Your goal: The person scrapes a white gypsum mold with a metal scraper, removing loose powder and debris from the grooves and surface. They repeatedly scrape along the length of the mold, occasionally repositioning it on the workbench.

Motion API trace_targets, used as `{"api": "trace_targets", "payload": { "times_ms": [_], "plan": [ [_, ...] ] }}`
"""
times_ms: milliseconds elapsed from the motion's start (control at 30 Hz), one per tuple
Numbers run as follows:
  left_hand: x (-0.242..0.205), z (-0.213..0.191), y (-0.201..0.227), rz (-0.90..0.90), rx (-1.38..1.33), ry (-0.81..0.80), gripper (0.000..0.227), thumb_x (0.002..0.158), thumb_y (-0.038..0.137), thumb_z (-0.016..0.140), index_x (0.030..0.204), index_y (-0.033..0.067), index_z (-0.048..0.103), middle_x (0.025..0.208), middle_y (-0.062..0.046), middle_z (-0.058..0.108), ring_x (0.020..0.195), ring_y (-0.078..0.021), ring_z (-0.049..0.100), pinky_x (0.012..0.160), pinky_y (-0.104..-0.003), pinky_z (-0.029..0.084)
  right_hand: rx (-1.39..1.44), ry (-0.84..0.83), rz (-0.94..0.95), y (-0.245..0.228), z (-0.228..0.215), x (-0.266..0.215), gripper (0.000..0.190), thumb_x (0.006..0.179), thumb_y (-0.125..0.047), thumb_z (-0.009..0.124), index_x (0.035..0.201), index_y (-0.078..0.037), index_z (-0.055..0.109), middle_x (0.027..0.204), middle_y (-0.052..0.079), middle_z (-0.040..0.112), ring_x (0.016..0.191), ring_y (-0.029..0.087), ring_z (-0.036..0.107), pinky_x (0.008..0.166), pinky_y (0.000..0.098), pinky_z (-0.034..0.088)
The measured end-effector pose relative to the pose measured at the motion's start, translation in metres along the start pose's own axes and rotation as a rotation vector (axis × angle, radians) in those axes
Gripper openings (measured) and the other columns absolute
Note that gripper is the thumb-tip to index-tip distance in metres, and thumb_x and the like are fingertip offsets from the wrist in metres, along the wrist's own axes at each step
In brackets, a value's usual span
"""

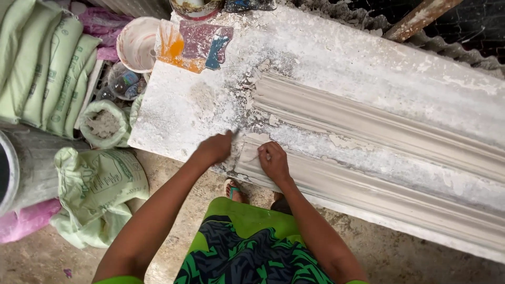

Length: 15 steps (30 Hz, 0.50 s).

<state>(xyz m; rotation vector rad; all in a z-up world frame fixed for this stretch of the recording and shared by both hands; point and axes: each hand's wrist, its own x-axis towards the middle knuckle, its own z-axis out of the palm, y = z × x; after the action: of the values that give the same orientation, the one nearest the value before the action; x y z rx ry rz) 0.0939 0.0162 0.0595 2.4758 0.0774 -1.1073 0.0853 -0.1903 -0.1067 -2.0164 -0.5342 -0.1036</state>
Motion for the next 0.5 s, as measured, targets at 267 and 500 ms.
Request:
{"api": "trace_targets", "payload": {
  "times_ms": [267, 500],
  "plan": [
    [-0.056, 0.076, 0.071, -0.089, -0.920, 0.626, 0.027, 0.110, 0.021, 0.031, 0.123, 0.0021, 0.045, 0.094, -0.022, 0.076, 0.087, -0.0409, 0.071, 0.081, -0.056, 0.053, 0.073, 0.107, 0.406, 0.030, -0.155, -0.046, 0.015, 0.106, -0.018, 0.057, 0.111, -0.008, 0.066, 0.107, 0.015, 0.068, 0.101, 0.029, 0.067, 0.088, 0.0416, 0.053],
    [0.014, 0.165, 0.184, 0.041, -1.461, 0.471, 0.064, 0.113, 0.036, 0.034, 0.163, -0.0018, 0.018, 0.149, -0.037, 0.047, 0.129, -0.0398, 0.058, 0.111, -0.060, 0.044, 0.164, -0.574, 0.254, -0.084, -0.213, -0.010, 0.075, 0.089, -0.007, 0.068, 0.154, 0.009, 0.034, 0.139, 0.042, 0.051, 0.120, 0.060, 0.054, 0.105, 0.0650, 0.044]
  ]
}}
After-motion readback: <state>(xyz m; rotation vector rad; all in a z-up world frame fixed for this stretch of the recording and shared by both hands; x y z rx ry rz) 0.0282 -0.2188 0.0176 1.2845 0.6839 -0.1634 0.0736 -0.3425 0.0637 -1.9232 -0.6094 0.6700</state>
